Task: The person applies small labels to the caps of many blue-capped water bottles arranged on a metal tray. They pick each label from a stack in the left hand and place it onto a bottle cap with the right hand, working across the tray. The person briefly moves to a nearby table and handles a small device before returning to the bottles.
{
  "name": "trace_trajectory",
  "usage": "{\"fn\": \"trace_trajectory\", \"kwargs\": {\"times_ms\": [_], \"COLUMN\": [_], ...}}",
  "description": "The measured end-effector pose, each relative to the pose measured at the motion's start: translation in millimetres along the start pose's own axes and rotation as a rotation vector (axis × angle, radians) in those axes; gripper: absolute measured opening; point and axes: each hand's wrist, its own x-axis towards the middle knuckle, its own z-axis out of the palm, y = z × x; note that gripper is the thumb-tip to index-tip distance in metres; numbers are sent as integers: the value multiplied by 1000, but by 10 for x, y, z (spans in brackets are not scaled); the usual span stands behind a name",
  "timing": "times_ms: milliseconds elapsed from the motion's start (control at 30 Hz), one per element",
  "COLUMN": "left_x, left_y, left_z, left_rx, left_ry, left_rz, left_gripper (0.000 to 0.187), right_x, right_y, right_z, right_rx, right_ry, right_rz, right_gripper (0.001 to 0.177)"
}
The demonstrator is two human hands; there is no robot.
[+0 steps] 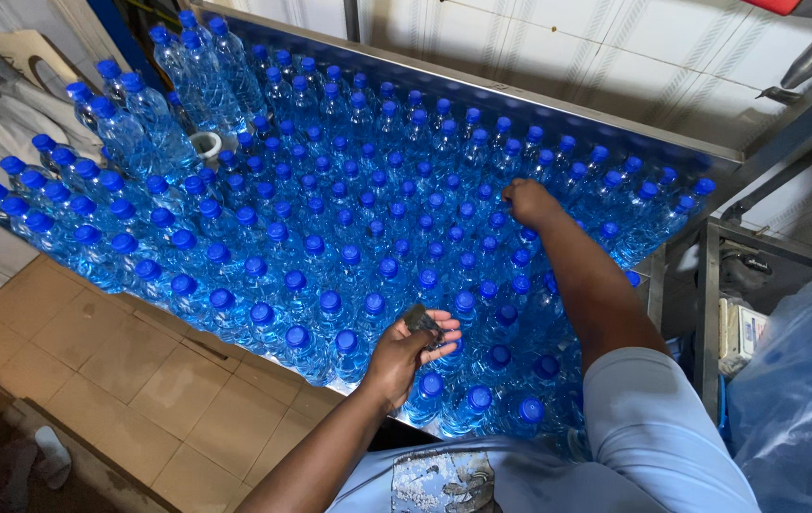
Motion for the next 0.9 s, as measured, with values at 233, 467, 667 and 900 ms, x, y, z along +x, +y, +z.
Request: {"fn": "trace_trajectory", "kwargs": {"times_ms": [233,467,667,900], "left_x": [71,77,169,132], "left_y": [-26,152,45,64], "left_z": [-52,215,221,331], "left_rx": [-48,-36,-55,-26], "left_ry": [57,254,235,288], "left_rz": [49,49,76,160], "left_gripper": [46,30,24,26], "right_x": [-272,-1323,-1528,-1782], "right_y": [-366,-1126,-1146,-1233], "right_z": [-232,-164,-215,-435], "right_rx": [146,1135,1147,1020], "right_ry": [335,-60,-10,155], "right_rz": [-10,-188,-73,-53], "right_gripper": [46,35,26,16]}}
